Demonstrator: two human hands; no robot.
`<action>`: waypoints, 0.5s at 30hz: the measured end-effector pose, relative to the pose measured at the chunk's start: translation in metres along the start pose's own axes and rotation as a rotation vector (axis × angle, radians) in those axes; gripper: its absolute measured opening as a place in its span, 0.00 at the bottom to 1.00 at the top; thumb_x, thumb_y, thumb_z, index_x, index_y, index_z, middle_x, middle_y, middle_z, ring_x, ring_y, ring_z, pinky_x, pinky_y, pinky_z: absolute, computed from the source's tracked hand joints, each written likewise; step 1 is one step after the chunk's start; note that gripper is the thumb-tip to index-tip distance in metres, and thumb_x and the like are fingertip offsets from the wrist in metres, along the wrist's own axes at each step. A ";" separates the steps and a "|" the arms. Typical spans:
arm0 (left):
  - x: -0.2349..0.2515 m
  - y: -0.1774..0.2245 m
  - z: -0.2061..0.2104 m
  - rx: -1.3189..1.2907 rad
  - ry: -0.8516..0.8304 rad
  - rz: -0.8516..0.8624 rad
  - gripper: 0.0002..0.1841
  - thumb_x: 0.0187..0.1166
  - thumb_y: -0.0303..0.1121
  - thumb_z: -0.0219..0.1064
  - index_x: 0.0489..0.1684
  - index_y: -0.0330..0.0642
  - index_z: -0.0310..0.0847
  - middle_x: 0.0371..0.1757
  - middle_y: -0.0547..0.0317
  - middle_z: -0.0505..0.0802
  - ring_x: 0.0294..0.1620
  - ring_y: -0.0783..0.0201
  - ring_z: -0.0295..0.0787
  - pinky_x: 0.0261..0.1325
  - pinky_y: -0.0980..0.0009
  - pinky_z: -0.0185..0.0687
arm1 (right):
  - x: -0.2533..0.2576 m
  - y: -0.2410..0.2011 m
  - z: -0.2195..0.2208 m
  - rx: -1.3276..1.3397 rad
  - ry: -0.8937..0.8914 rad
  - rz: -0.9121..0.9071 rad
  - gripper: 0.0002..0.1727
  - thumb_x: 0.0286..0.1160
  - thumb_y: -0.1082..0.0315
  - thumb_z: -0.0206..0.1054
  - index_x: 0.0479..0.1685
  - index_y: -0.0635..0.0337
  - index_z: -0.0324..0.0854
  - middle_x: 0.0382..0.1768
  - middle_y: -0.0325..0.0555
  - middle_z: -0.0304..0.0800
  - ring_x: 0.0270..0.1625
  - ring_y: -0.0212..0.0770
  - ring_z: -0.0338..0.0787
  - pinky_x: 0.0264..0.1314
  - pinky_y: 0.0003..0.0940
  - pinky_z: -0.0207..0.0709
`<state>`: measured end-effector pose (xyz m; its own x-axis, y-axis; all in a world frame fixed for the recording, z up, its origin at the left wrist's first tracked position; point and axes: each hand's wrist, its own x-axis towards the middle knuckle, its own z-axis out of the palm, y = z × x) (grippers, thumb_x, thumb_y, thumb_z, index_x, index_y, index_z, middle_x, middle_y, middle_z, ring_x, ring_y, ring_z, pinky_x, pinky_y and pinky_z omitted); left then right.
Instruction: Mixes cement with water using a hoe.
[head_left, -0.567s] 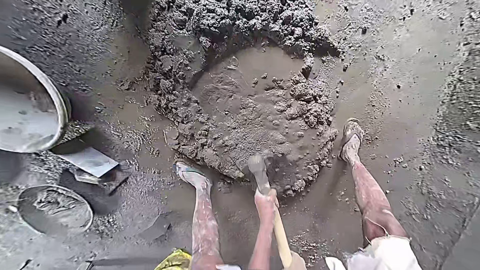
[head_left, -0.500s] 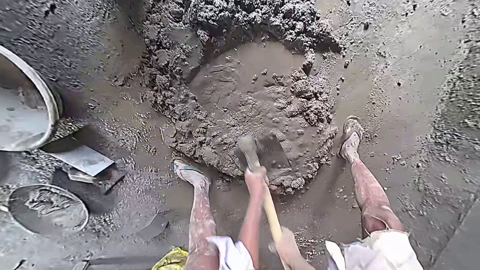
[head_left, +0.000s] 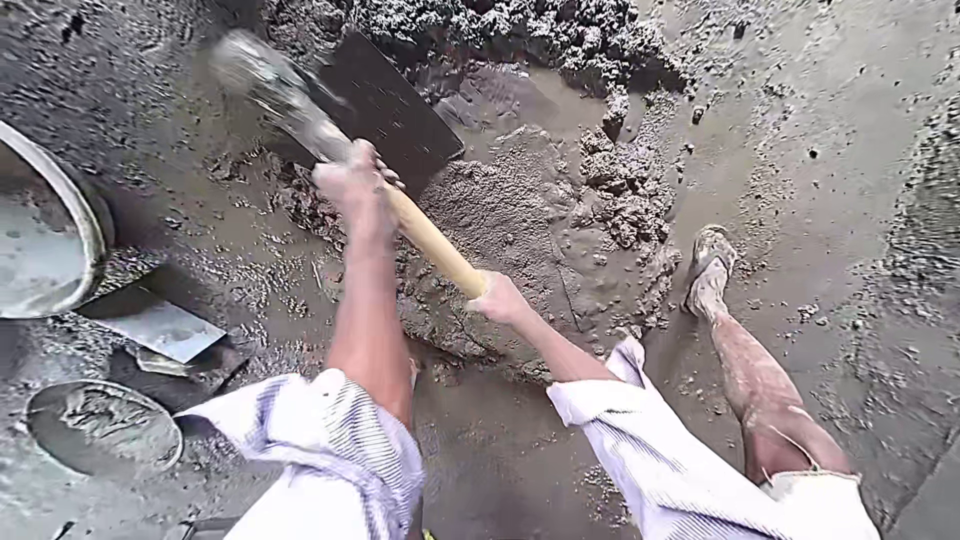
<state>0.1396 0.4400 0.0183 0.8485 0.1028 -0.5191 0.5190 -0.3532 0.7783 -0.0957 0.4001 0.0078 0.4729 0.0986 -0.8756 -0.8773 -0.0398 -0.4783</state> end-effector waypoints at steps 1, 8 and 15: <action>-0.012 -0.030 0.006 0.002 0.011 -0.039 0.09 0.83 0.35 0.63 0.47 0.40 0.72 0.23 0.63 0.82 0.16 0.67 0.81 0.22 0.67 0.86 | -0.011 0.019 0.003 -0.022 0.013 0.058 0.29 0.64 0.62 0.77 0.69 0.57 0.81 0.59 0.57 0.89 0.63 0.55 0.88 0.65 0.61 0.80; -0.169 -0.170 0.011 0.184 -0.103 -0.472 0.14 0.86 0.33 0.64 0.53 0.25 0.75 0.27 0.50 0.85 0.20 0.59 0.83 0.29 0.60 0.87 | -0.147 0.139 0.055 -0.076 0.005 0.574 0.28 0.69 0.57 0.73 0.70 0.53 0.80 0.58 0.57 0.90 0.62 0.58 0.90 0.63 0.64 0.80; -0.258 -0.161 -0.001 0.127 -0.109 -0.702 0.12 0.84 0.28 0.66 0.53 0.27 0.73 0.24 0.54 0.81 0.16 0.66 0.78 0.22 0.70 0.81 | -0.231 0.168 0.085 0.019 -0.017 0.670 0.25 0.65 0.63 0.78 0.63 0.62 0.83 0.53 0.62 0.91 0.58 0.61 0.90 0.61 0.64 0.80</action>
<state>-0.1631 0.4715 0.0278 0.3008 0.2545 -0.9191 0.9164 -0.3441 0.2046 -0.3592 0.4551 0.1353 -0.1756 0.0741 -0.9817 -0.9822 -0.0802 0.1696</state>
